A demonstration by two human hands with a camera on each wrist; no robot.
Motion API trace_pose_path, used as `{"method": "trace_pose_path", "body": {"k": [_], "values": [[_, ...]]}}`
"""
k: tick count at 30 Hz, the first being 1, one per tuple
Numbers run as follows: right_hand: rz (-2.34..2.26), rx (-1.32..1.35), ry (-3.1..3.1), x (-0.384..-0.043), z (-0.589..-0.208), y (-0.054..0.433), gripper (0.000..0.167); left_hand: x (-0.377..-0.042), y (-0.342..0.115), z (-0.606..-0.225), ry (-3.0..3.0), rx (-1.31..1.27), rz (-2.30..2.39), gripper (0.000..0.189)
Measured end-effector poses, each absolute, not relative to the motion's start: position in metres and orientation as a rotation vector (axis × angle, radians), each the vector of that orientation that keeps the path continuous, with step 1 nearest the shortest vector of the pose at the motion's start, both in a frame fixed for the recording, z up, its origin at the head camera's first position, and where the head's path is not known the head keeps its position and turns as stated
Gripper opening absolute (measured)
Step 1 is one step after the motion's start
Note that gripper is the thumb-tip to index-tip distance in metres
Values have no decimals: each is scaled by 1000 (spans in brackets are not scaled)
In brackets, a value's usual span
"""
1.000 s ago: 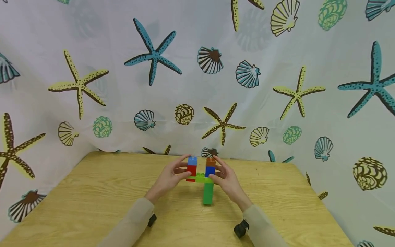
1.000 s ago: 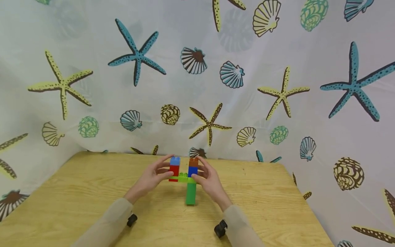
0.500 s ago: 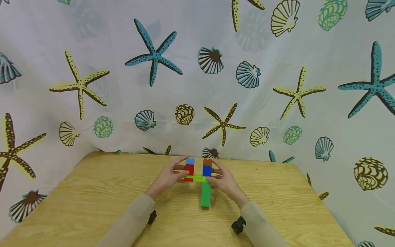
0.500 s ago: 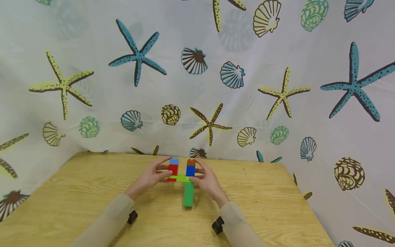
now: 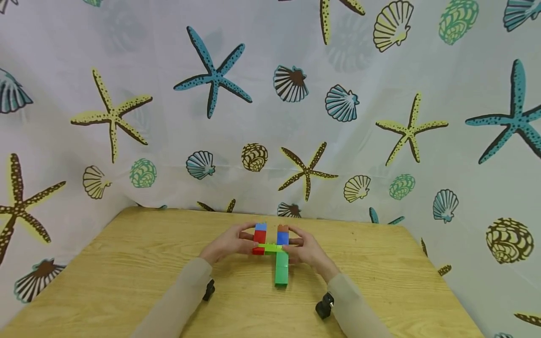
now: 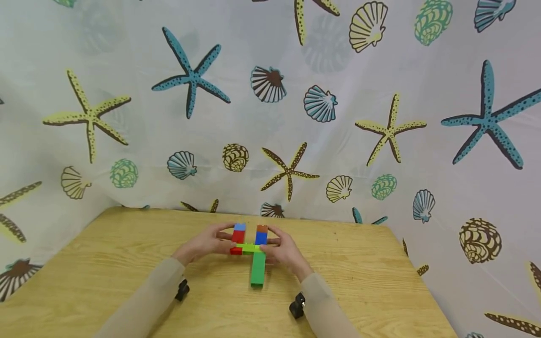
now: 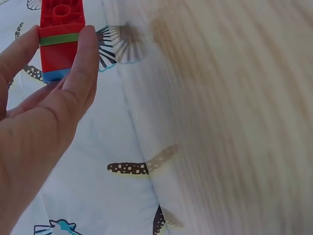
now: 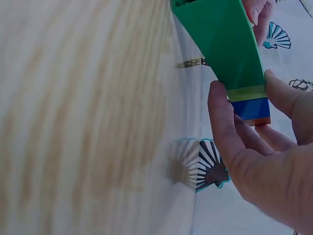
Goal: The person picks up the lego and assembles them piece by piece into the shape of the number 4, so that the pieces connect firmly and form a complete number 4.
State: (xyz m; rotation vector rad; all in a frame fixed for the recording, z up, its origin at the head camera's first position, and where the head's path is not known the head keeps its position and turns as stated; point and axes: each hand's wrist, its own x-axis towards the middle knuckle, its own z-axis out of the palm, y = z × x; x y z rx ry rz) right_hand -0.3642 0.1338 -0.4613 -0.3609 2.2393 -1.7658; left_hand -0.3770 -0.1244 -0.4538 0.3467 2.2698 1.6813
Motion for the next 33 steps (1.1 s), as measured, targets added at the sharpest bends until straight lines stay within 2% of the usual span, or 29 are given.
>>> {"method": "trace_pose_path", "body": {"k": [9, 21, 33], "values": [[-1725, -236, 2163, -372, -468, 134, 71, -384, -120, -464, 2251, 270, 1639, 65], [-1691, -208, 2179, -382, -469, 136, 70, -387, -114, -464, 2248, 167, 1656, 55], [-1645, -191, 2234, -379, -465, 137, 66, -387, -112, -465, 2251, 169, 1655, 54]]}}
